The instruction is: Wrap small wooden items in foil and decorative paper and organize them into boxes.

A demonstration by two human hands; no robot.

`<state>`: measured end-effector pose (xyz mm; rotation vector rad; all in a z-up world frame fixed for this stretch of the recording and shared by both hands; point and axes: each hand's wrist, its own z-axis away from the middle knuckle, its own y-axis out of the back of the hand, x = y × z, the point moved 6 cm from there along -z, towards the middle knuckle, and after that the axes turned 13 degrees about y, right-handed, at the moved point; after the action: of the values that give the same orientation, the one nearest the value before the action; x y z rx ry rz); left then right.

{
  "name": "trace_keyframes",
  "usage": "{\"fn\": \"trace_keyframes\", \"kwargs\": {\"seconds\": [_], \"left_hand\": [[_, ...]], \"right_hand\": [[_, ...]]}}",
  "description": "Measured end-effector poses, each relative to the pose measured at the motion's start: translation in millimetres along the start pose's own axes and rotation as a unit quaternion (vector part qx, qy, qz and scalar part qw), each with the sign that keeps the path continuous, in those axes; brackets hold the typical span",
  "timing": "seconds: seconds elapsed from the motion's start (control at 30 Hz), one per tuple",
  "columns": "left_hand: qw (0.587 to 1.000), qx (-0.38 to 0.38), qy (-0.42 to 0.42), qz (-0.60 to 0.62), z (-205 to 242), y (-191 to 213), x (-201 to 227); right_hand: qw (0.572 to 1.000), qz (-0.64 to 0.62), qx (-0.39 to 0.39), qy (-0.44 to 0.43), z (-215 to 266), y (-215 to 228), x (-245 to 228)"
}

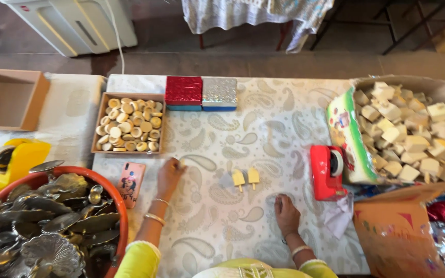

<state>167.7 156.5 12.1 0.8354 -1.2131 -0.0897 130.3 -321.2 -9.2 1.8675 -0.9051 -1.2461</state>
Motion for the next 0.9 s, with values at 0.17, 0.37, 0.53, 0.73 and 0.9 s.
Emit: {"fn": "trace_keyframes", "kwargs": {"seconds": [0.17,0.37,0.53,0.73,0.9], "left_hand": [[0.993,-0.092,-0.068,-0.041,65,-66,41],[0.953,-0.186,0.093,0.222,62,-136,-28],[0.78,-0.274,0.19,0.53,68,-124,-44],[0.83,-0.277,0.183,0.448,69,-129,-52],[0.861,-0.268,0.241,0.36,59,-139,-53]], "right_hand": [[1.0,-0.007,-0.011,-0.016,-2,1,-1],[1.0,-0.002,-0.009,-0.012,-5,6,-7],[1.0,-0.004,-0.013,-0.014,-3,4,-6],[1.0,0.0,-0.02,-0.015,-6,5,-8],[0.999,-0.01,-0.029,-0.026,-6,7,-9]]}}
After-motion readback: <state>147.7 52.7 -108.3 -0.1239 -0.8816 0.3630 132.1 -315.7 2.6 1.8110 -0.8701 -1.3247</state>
